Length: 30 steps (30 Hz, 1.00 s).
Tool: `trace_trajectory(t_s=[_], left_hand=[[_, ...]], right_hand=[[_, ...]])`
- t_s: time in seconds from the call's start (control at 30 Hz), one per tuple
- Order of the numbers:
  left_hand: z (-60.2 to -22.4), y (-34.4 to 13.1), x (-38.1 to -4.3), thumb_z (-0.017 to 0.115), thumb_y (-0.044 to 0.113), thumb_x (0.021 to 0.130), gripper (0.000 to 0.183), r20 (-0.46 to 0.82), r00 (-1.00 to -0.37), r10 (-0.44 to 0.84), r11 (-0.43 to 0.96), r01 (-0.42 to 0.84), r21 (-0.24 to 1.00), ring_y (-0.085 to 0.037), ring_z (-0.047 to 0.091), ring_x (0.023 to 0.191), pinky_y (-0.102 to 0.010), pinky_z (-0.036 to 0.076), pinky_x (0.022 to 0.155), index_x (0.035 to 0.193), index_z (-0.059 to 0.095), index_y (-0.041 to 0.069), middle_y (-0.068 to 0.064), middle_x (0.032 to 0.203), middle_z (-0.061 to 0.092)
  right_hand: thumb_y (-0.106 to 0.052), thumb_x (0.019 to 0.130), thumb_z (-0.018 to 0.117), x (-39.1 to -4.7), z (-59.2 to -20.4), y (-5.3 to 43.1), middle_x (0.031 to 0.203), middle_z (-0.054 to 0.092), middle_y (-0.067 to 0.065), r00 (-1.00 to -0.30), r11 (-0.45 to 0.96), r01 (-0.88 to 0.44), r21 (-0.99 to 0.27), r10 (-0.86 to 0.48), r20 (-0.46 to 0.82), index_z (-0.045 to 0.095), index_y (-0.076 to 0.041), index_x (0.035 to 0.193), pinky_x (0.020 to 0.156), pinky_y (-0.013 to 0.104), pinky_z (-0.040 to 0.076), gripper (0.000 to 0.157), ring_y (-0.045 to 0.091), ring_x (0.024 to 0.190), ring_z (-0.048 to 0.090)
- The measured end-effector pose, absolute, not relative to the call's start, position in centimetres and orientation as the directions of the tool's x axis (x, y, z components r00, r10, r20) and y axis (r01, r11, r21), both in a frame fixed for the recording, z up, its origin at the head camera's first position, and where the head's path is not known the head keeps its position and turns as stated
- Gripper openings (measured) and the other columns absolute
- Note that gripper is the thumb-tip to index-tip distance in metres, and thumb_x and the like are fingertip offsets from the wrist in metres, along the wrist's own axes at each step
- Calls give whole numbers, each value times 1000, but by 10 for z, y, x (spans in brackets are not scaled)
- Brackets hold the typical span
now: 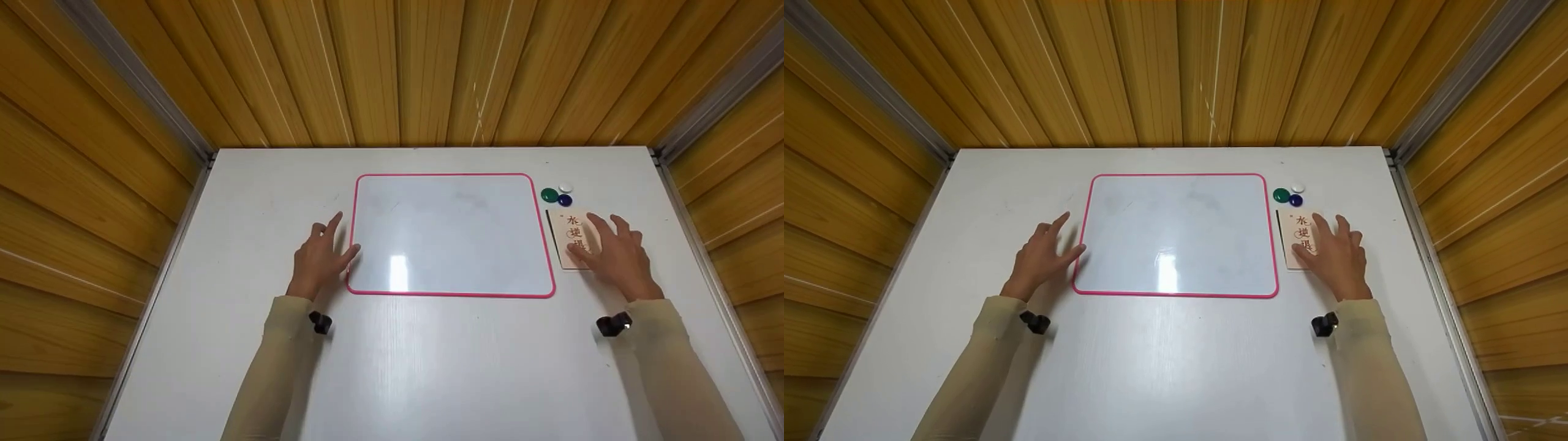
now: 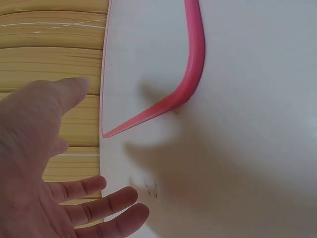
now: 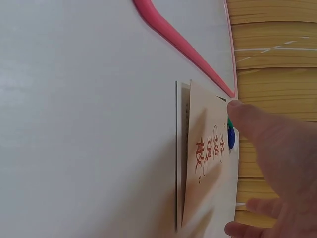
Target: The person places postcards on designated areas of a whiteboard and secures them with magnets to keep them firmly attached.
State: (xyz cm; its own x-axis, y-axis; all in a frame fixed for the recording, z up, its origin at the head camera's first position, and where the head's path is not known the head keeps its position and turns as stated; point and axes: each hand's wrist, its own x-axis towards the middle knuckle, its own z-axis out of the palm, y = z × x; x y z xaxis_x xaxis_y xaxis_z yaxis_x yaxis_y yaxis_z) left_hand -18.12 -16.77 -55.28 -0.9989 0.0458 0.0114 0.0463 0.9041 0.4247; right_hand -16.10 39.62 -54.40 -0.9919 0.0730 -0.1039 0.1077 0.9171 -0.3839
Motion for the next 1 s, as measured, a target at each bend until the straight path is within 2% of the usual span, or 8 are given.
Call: trace_trajectory(t_s=[0.23, 0.43, 0.53, 0.73, 1.0], left_hand=[[-555, -163, -179, 70, 55, 90, 84, -75, -997, 23, 885, -15, 465, -35, 63, 98, -55, 53, 90, 157, 38, 17, -22, 129, 57], [-557, -160, -177, 71, 50, 92, 85, -134, -991, 27, 853, -47, 520, -37, 56, 126, -56, 45, 104, 157, 36, 10, -21, 142, 55], [-556, -158, -176, 71, 46, 93, 83, -150, -988, 34, 852, -50, 521, -37, 51, 133, -54, 41, 108, 157, 36, 5, -20, 146, 53], [-554, -153, -176, 74, 42, 92, 81, -170, -984, 48, 848, -50, 528, -36, 55, 127, -52, 43, 107, 153, 40, 0, -22, 140, 57], [-556, -148, -176, 85, 37, 83, 88, -198, -980, 32, 858, -74, 507, -35, 59, 117, -51, 48, 101, 150, 43, -3, -23, 129, 60]], right_hand=[[-61, 93, 63, -165, -542, 395, 156, 16, 38, -980, 910, 145, -389, 77, -185, 22, -14, 162, 91, 80, 34, 93, 63, 125, 25], [-59, 93, 64, -168, -540, 394, 154, 18, 40, -972, 910, 162, -382, 81, -219, 23, -12, 162, 92, 81, 33, 92, 64, 126, 25], [-57, 93, 65, -170, -540, 393, 153, 19, 41, -971, 911, 165, -377, 82, -226, 23, -12, 161, 92, 81, 34, 92, 64, 126, 25], [-55, 94, 65, -174, -541, 392, 151, 20, 42, -969, 916, 161, -368, 76, -236, 24, -11, 161, 90, 81, 35, 90, 65, 124, 26], [-51, 94, 65, -177, -543, 390, 148, 23, 44, -963, 926, 169, -337, 81, -258, 27, -8, 159, 88, 77, 40, 86, 65, 122, 29]])
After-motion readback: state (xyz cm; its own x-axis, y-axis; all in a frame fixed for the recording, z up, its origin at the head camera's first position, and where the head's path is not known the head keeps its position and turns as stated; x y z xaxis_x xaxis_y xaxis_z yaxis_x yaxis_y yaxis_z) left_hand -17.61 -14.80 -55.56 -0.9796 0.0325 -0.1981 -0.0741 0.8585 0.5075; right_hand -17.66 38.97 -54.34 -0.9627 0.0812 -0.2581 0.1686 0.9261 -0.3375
